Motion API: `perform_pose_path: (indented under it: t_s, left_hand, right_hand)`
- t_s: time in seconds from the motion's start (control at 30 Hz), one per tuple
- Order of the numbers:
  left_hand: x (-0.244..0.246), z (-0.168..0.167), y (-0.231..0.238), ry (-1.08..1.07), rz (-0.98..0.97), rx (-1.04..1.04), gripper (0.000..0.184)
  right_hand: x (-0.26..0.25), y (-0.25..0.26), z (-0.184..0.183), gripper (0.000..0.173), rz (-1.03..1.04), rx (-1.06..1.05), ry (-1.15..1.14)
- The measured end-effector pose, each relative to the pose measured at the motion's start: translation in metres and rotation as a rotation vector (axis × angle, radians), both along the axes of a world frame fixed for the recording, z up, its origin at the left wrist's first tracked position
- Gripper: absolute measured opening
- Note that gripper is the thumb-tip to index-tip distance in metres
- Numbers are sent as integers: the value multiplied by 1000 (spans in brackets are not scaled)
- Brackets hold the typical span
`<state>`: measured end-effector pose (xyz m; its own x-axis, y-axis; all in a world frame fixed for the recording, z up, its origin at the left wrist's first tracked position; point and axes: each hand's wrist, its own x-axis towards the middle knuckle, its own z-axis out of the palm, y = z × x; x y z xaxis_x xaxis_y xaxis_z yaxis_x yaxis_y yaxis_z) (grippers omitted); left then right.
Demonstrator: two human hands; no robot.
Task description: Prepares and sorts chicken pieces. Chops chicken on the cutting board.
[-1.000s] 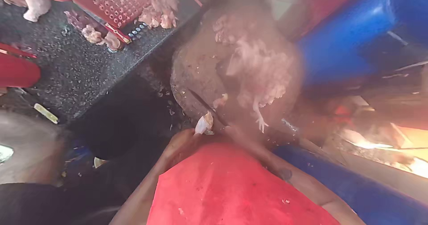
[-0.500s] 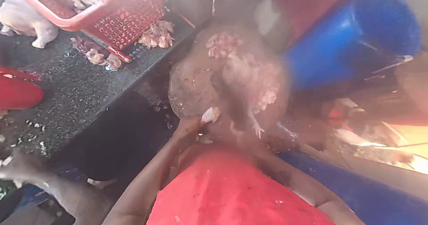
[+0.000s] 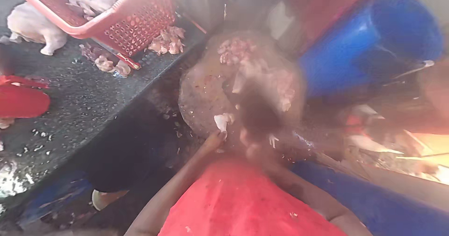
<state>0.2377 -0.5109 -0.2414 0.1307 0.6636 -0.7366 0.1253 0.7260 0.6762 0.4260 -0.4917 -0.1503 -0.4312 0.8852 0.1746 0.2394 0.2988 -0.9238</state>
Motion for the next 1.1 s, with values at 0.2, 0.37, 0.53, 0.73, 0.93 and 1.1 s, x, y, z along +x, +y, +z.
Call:
perform_pose_path:
  t_s: [0.2,0.37,0.53,0.73,0.93,1.1]
  left_hand:
    - [-35,23,-2,349,-434,125,47]
    - [-42,33,19,772,-730,182,50]
    - [-44,35,27,836,-790,205,47]
    - [-41,29,15,521,-486,164,45]
    - [-15,-10,-1,136,-162,66,40]
    - [-29,11,-3,365,-381,109,45]
  right_hand:
    - [26,14,-36,57,109,-711,-600]
    - [6,25,53,73,85,-243,-3]
    - [15,0,-9,63,176,-138,-297]
    - [17,15,-9,54,169,-509,-623]
    - [-11,7,39,73,161,-50,102]
    - [19,4,-52,58,210,-659,-637]
